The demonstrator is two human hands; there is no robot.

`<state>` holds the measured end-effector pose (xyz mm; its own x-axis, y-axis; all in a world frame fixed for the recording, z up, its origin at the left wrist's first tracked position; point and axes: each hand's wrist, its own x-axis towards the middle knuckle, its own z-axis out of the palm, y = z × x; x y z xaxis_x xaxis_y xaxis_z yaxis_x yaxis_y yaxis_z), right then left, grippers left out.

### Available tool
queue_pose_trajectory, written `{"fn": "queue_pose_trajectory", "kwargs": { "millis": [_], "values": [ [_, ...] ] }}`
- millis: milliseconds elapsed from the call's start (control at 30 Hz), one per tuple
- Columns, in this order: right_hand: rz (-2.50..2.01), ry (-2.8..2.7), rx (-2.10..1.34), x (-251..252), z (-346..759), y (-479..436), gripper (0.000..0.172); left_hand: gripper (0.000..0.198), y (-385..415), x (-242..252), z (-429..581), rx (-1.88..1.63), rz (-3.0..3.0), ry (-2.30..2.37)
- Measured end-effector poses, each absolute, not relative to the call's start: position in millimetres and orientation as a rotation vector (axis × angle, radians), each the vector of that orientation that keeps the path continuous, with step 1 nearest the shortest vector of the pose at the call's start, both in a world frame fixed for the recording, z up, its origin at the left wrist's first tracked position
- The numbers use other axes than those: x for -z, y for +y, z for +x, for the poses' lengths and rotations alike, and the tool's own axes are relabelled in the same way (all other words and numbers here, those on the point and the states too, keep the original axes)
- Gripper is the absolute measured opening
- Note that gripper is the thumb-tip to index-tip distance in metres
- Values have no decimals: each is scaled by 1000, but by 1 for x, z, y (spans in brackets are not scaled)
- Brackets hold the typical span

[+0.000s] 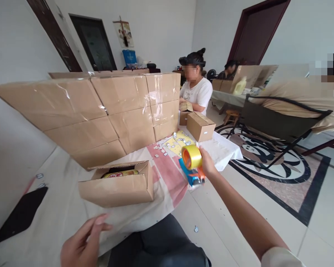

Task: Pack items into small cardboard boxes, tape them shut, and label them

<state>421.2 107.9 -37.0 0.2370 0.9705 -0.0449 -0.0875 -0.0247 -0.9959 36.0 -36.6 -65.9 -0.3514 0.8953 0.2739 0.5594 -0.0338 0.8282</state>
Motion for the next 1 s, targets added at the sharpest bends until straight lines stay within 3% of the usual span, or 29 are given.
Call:
{"fn": "queue_pose_trajectory", "kwargs": {
  "millis": [167, 400, 467, 600, 667, 767, 933, 1000],
  "values": [
    [-1210, -1063, -1092, 60, 409, 205, 58, 37, -8, 58, 61, -1420, 1427, 1651],
    [-1381, -1293, -1153, 78, 399, 236, 44, 32, 10, 40, 68, -1568, 1314, 1605],
    [-1487, -1316, -976, 78, 403, 237, 48, 33, 14, 38, 66, -1548, 1273, 1601],
    [-1595, -1370, -296, 60, 399, 211, 67, 34, 19, 38, 64, -1549, 1173, 1606],
    [-1470, -1480, -63, 37, 382, 182, 64, 32, 19, 37, 65, -1551, 1170, 1606],
    [-1021, -1835, -278, -8, 338, 128, 28, 30, 15, 34, 72, -1526, 1246, 1591],
    [-634, -2226, -571, -52, 263, 66, 33, 24, 1, 26, 84, -1539, 1455, 1592],
    [-613, -2244, -556, -53, 249, 56, 18, 23, -4, 25, 86, -1515, 1604, 1559]
  ]
}}
